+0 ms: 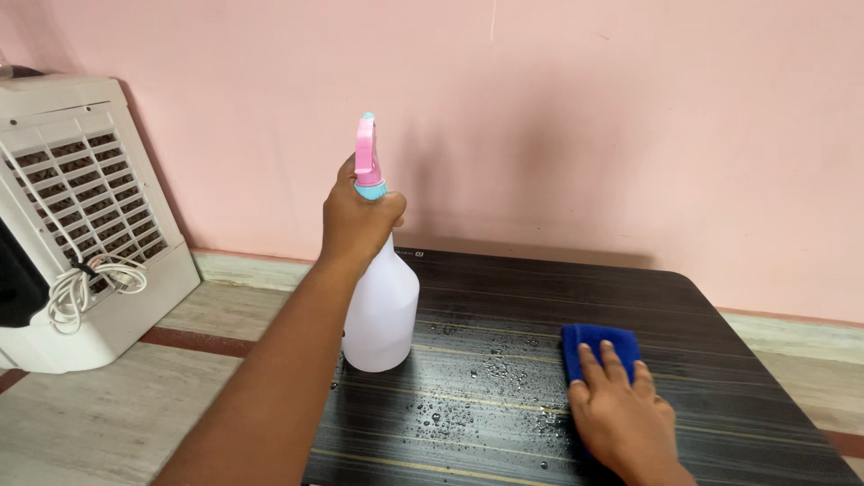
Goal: The person folds a blue cloth on a small table, then sprays the table surface with a spray bottle and wipes it with the cloth. The person places the spray bottle and cloth on the floor and moves a small bowl onto the table.
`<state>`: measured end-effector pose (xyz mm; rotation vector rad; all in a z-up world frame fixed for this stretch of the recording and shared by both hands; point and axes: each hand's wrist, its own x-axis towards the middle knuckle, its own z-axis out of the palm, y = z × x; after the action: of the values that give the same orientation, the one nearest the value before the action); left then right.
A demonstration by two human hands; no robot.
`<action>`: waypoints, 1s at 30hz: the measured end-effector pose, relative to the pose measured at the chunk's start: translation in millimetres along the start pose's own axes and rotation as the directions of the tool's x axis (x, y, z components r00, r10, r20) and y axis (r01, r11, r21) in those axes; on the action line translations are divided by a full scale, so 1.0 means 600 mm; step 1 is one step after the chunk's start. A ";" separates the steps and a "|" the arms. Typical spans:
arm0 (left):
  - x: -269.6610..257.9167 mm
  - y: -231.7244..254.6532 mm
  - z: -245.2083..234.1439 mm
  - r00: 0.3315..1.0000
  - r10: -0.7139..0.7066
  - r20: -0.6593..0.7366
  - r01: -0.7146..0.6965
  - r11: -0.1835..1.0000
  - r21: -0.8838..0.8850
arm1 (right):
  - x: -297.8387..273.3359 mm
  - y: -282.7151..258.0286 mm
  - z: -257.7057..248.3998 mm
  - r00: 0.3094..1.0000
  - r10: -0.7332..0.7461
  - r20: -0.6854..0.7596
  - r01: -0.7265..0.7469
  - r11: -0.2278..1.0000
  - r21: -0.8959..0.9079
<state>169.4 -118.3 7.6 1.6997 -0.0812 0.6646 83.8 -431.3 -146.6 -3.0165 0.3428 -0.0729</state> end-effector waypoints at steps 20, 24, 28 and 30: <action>-0.014 0.001 -0.002 0.999 -0.016 -0.050 0.019 0.998 0.052 | -0.114 -0.131 -0.004 0.946 -0.276 0.171 0.298 0.947 -0.119; -0.012 -0.003 -0.002 0.998 0.020 -0.052 -0.017 0.999 0.051 | -0.093 -0.056 -0.008 0.964 -0.155 0.218 0.205 0.951 -0.231; -0.011 -0.004 -0.001 0.998 0.011 -0.055 -0.009 0.999 0.039 | -0.066 0.034 -0.004 0.977 -0.056 0.208 0.120 0.943 -0.310; -0.012 -0.003 -0.002 0.998 0.001 -0.058 0.001 0.999 0.042 | -0.047 0.085 0.007 0.980 -0.009 0.197 0.076 0.940 -0.332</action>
<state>163.8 -118.9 2.9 1.7195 -0.0262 0.7195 45.2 -473.7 -157.3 -3.3318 0.2975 0.3063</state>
